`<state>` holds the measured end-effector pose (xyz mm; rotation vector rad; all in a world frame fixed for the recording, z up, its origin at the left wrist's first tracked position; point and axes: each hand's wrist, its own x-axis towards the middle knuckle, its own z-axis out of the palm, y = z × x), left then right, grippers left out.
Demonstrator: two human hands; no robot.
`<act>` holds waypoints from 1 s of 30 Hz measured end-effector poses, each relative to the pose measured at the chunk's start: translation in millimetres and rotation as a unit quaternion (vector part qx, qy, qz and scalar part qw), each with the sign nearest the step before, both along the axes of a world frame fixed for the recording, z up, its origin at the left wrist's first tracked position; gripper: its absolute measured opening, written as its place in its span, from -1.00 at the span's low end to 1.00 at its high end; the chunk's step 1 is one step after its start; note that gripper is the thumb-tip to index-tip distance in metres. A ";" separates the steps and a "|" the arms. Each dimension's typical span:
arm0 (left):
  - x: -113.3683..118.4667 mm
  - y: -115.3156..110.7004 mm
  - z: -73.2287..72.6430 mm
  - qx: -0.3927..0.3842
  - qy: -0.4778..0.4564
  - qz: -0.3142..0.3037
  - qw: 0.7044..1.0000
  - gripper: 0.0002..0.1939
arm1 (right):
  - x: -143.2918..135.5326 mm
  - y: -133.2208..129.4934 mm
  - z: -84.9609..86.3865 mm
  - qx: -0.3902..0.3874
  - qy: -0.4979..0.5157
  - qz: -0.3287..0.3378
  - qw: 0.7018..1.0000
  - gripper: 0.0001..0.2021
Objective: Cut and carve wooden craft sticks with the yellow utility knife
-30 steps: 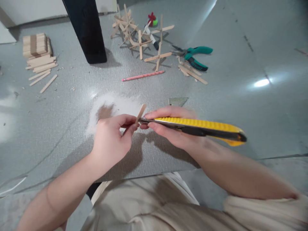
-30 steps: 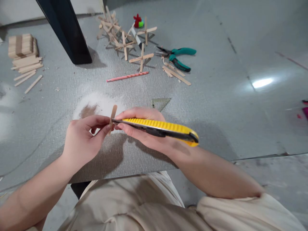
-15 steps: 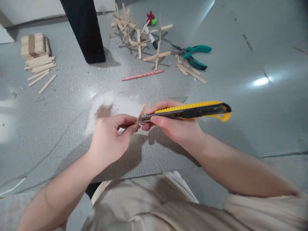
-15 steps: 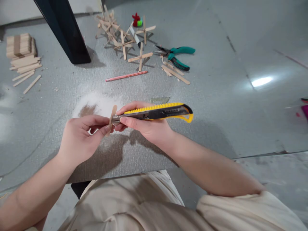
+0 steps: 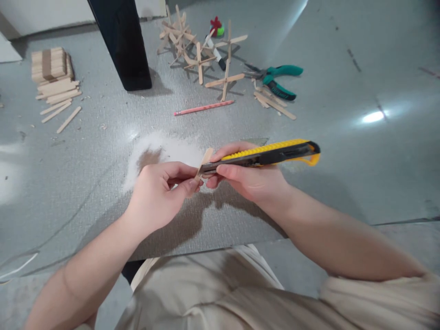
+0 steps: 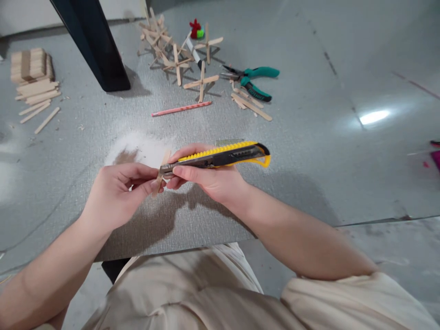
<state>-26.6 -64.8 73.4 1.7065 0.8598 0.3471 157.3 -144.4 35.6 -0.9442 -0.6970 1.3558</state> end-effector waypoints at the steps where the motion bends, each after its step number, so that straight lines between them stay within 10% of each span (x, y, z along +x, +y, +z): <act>1: 0.2 -0.2 -0.2 -0.001 -0.005 0.000 1.000 -0.84 | 0.4 -0.3 0.1 0.002 -0.003 -0.002 1.000 -0.85; 30: 1.2 -9.5 -9.8 0.123 -0.081 0.023 0.989 -0.84 | -6.0 -15.3 0.0 0.046 -0.096 -0.058 0.993 -0.93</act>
